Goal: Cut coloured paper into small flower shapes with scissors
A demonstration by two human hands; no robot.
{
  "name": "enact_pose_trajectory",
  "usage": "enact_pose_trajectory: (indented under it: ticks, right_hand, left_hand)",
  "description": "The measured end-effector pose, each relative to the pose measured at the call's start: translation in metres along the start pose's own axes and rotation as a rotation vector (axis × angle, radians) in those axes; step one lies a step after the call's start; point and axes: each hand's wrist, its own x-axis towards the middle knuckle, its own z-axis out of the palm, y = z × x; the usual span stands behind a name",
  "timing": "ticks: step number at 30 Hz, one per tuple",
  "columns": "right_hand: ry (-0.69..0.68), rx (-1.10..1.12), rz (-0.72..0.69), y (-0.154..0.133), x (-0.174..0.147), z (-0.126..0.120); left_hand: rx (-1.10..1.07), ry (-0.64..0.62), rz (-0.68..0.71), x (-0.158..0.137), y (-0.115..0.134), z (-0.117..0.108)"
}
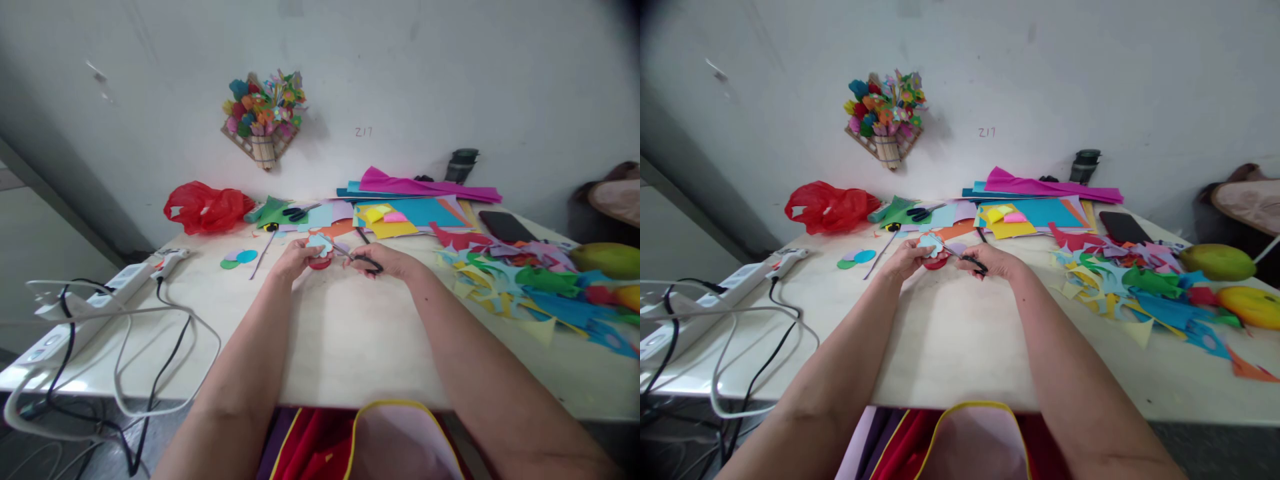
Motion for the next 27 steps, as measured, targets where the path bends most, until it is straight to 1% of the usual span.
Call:
enact_pose_trajectory:
  ticks: [6, 12, 23, 27]
  right_hand:
    - [-0.002, -0.020, 0.014, 0.0039, 0.0026, -0.0002]
    - [-0.011, -0.010, -0.012, 0.0042, 0.0023, -0.0008]
    - [-0.015, 0.072, 0.014, 0.0025, 0.0018, -0.0013]
    - [-0.030, 0.089, -0.008, 0.0045, 0.0028, -0.0025]
  left_hand:
    - [-0.016, -0.004, 0.004, 0.0011, -0.0013, -0.0003]
    - [0.011, -0.028, 0.005, -0.0002, -0.0001, -0.0002]
    - [0.043, -0.062, -0.003, 0.0003, -0.0021, -0.0055]
    - [0.034, -0.070, -0.015, -0.0016, 0.0009, -0.0033]
